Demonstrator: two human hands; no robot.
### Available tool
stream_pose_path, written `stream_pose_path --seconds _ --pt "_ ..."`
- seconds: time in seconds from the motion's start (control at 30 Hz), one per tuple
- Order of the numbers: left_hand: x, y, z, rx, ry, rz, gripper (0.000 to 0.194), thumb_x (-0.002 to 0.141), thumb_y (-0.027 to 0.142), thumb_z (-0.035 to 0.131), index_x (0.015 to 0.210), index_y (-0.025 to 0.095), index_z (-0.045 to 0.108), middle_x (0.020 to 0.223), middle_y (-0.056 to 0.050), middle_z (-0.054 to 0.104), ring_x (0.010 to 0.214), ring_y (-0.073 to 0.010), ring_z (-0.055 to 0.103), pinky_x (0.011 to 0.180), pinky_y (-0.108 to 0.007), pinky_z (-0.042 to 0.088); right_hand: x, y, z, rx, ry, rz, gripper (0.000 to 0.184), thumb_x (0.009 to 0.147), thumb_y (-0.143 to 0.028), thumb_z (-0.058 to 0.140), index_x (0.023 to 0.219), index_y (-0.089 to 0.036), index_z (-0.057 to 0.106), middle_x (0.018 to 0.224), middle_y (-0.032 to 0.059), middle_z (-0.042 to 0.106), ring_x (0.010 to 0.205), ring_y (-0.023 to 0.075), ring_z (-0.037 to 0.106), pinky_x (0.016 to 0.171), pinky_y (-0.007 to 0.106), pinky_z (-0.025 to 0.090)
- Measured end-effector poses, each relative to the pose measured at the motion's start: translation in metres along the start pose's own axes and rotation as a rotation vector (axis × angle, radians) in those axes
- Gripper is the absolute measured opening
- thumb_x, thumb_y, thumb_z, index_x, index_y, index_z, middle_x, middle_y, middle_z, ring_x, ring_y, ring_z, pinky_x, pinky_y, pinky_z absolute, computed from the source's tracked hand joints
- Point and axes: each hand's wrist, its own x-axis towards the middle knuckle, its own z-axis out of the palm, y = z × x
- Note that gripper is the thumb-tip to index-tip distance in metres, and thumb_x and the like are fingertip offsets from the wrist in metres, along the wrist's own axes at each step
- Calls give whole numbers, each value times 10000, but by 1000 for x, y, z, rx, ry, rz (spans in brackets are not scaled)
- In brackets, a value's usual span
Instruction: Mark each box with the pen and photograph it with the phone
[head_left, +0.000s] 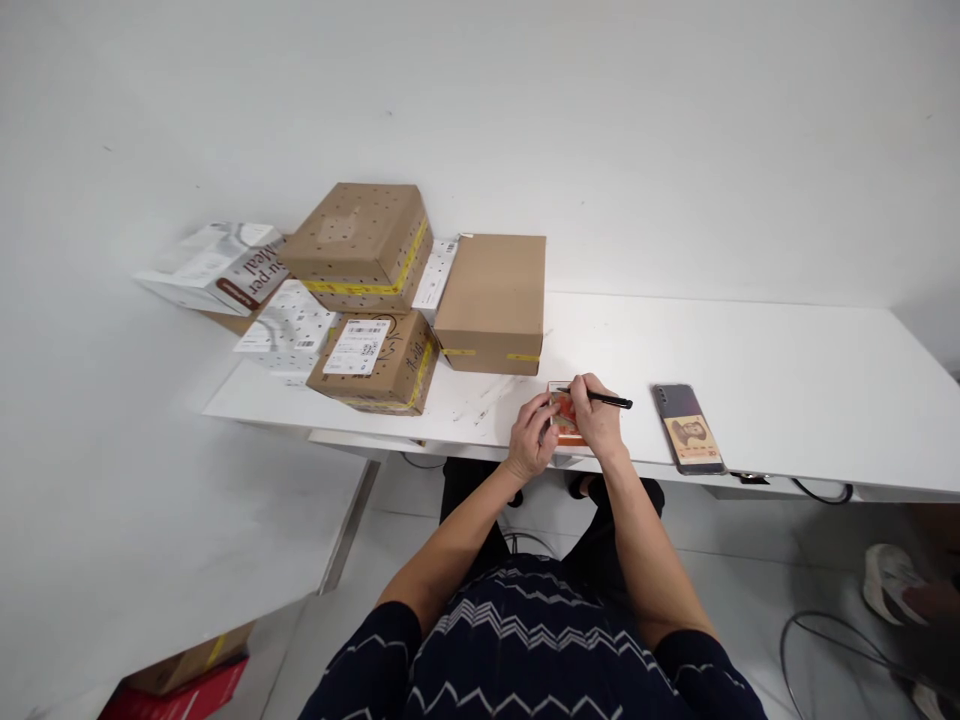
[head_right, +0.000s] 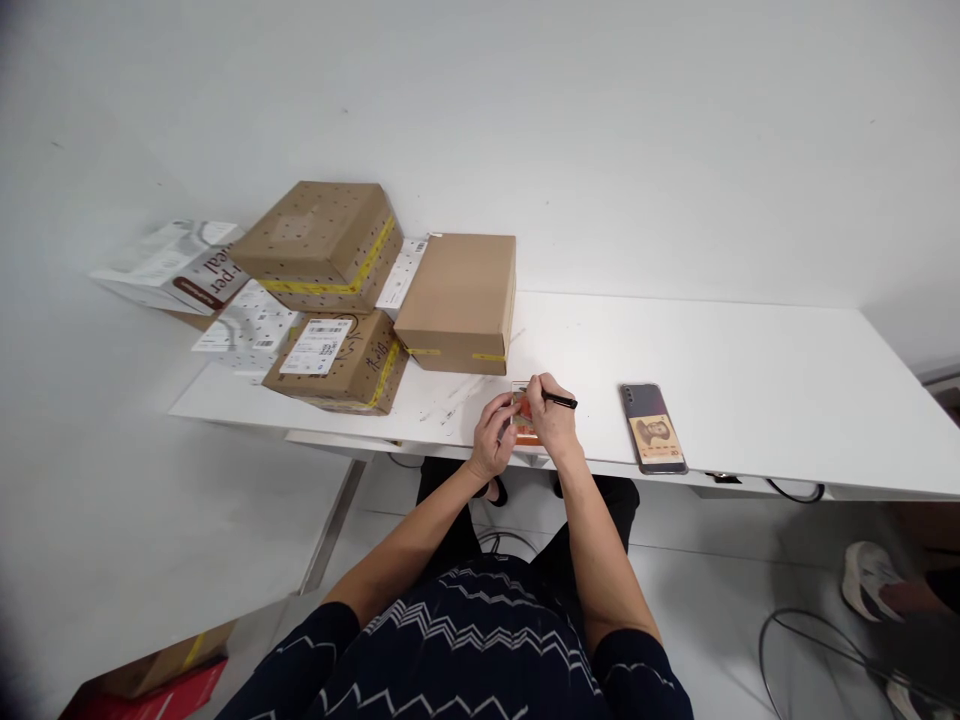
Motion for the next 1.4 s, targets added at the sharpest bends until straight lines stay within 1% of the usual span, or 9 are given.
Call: stream_pose_path --seconds 0.33,0.57,0.67,0.77,0.87,1.03,1.17,1.27,1.4 --pt "-2 -2 1 19 -5 -6 334 947 298 414 1221 173 559 1280 -150 542 1197 -233 547 1004 -432 504 -2 2 1 11 69 7 356 934 -399 382 634 -214 434 541 -45 457 529 112 413 549 258 328" --pt "-2 -3 1 -1 -2 9 335 942 279 426 1232 175 555 1276 -148 545 1190 -232 544 994 -424 500 -1 19 -6 333 281 166 385 930 -533 378 889 -199 565 609 -39 533 488 112 483 492 243 407" --pt "-2 -2 0 12 4 16 333 944 296 422 1229 180 550 1267 -144 549 1177 -226 552 981 -411 509 1 46 -21 95 359 91 349 924 -469 415 981 -183 606 754 31 631 613 151 566 597 292 484" --pt "-1 -1 0 24 6 18 323 941 303 433 1215 182 555 1262 -141 554 1162 -223 561 970 -406 515 3 73 -35 -352 119 -66 368 906 -236 384 1187 -166 610 1122 144 668 983 245 596 885 418 471" --pt "0 0 -1 13 11 26 319 933 284 452 1215 177 556 1258 -142 556 1155 -220 563 972 -406 512 3 86 -37 -701 -123 -76 538 846 -86 347 1338 -177 544 1348 144 574 1250 324 439 996 515 376" --pt "-1 -2 -1 22 3 20 330 941 292 436 1225 175 554 1268 -146 550 1177 -225 553 983 -410 504 0 82 -32 -815 -243 -2 640 838 -85 350 1446 -270 431 1469 82 466 1340 356 318 999 549 366" --pt "-2 -3 -1 24 -2 21 338 948 307 426 1233 177 554 1266 -144 556 1169 -224 560 974 -402 503 -13 83 -54 -796 -4 169 555 900 -266 377 1454 -234 403 1477 156 402 1334 369 311 1008 571 335" --pt "-2 -2 0 23 -9 14 339 955 313 411 1231 181 555 1263 -142 559 1171 -223 562 973 -397 501 -25 93 -82 -804 178 405 737 833 -520 520 1474 -205 336 1486 227 319 1327 426 292 989 627 301" --pt "-1 -2 1 28 -5 18 331 950 292 420 1229 175 553 1264 -145 553 1172 -224 554 980 -405 495 -32 104 -105 -773 128 562 907 744 -619 593 1475 -160 316 1440 252 368 1297 448 335 995 609 305"
